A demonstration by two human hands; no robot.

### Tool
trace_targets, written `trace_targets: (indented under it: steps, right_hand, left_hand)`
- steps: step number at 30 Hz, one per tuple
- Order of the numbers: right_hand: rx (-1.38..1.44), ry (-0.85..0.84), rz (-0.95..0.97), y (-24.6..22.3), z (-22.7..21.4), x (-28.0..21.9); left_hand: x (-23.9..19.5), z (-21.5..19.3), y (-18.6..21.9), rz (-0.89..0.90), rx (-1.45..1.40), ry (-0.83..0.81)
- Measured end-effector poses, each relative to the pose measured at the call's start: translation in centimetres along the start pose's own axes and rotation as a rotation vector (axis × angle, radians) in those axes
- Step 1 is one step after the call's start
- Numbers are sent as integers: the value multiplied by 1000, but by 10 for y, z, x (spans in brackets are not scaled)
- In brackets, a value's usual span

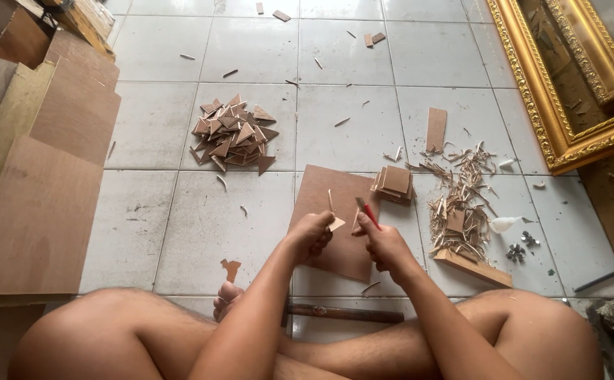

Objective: The person sits on the floor and uses a red utility knife to cut small rectangular pieces of brown cardboard. They repeatedly score and snap the material, stacking the cut pieces and leaving shavings on the floor.

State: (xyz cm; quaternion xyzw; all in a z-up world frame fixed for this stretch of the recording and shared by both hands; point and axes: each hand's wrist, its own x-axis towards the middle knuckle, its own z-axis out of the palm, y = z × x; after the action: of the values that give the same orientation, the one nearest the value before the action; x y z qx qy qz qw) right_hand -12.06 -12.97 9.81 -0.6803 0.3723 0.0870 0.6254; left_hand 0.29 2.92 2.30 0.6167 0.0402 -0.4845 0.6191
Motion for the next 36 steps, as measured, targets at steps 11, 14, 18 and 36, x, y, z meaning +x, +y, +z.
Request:
trace_targets:
  steps: [11,14,18,36]
  right_hand:
    - [414,-77,66,13,5,18]
    - [331,-35,28,9,7,14]
    - [-413,112,-80,5,-2,14]
    - [-948,135,-329,3,-7,-25]
  left_hand:
    - [16,30,-16,156,23,56]
    - [37,30,-33,205,-81,158]
    - [20,37,-23,125,-212,379]
    - [30,42,-22,23,129,681]
